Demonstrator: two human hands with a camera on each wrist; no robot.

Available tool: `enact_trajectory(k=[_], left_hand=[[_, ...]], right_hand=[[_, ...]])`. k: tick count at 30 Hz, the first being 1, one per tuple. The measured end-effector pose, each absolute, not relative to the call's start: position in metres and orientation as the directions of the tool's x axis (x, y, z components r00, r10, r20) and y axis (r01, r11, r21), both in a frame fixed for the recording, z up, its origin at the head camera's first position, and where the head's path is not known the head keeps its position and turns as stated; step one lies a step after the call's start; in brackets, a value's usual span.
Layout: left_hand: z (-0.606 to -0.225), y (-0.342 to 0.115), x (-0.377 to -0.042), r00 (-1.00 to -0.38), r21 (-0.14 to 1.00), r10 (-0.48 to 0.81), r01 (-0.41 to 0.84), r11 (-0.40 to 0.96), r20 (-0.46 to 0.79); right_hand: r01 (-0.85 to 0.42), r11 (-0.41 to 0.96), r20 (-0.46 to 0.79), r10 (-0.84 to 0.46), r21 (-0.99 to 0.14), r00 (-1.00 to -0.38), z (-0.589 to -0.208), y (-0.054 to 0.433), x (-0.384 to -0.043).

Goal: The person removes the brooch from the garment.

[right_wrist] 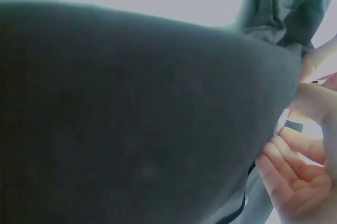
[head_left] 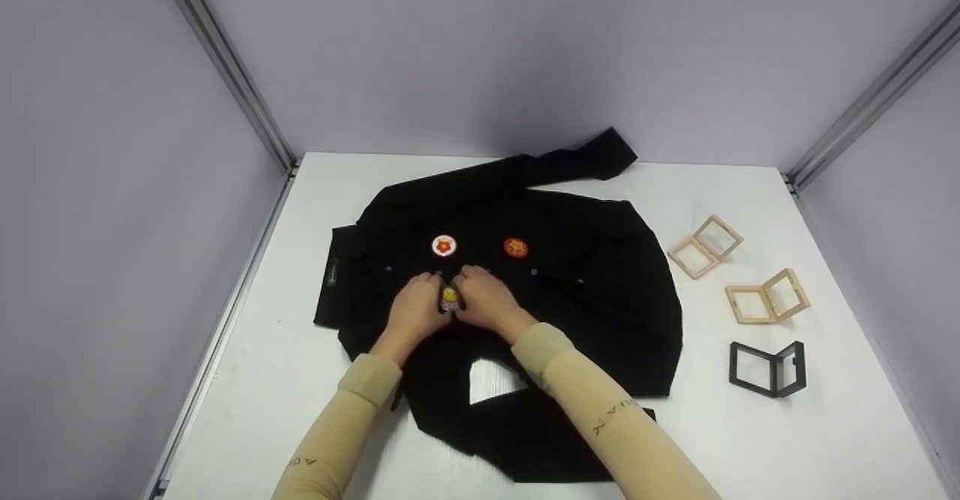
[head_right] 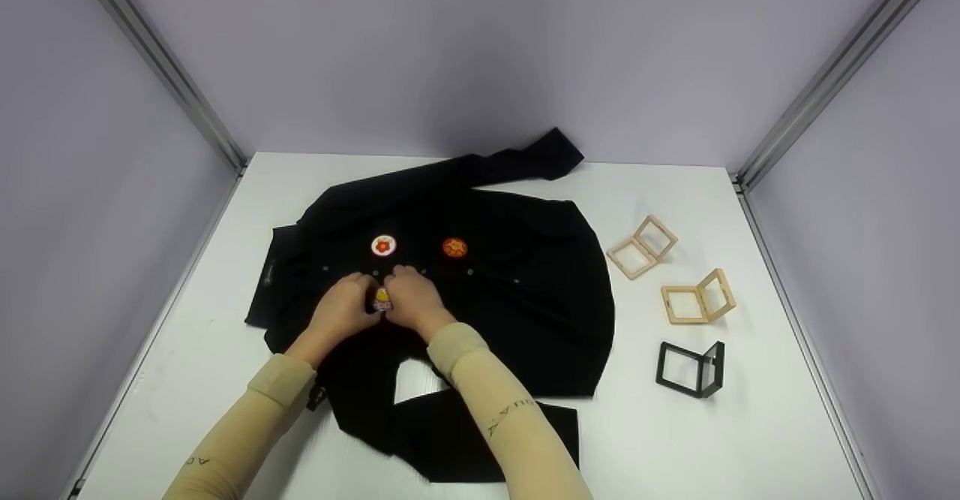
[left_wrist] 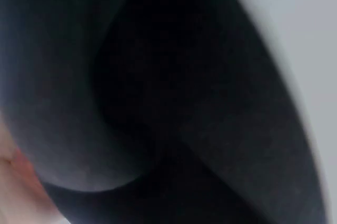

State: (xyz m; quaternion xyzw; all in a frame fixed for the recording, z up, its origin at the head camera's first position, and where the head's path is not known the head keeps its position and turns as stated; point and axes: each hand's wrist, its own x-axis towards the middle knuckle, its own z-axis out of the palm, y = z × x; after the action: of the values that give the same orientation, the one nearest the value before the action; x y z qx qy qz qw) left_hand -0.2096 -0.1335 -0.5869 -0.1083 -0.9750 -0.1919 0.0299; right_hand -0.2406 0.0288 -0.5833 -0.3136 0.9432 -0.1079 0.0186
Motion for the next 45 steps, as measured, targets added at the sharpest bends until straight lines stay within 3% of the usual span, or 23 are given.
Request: enact_trajectory(k=[13,27,45], left_hand=[[-0.577,-0.137,-0.212,-0.966,0.372,0.237,0.258,0.892,0.102],[-0.564,-0.137,-0.217,-0.956,0.292,0.290,0.291,0.911,0.049],[-0.566,-0.138,-0.217,-0.947,0.298,0.276,0.314,0.901,0.165]], right_hand=[[-0.622,0.756,0.036,-0.629,-0.204,-0.776,-0.567,0.029,-0.242],[-0.633,0.754,0.017,-0.640,-0.178,-0.768,-0.561,0.028,-0.244],[-0.673,0.718,0.125,-0.662,-0.175,-0.739,-0.558,0.031,-0.243]])
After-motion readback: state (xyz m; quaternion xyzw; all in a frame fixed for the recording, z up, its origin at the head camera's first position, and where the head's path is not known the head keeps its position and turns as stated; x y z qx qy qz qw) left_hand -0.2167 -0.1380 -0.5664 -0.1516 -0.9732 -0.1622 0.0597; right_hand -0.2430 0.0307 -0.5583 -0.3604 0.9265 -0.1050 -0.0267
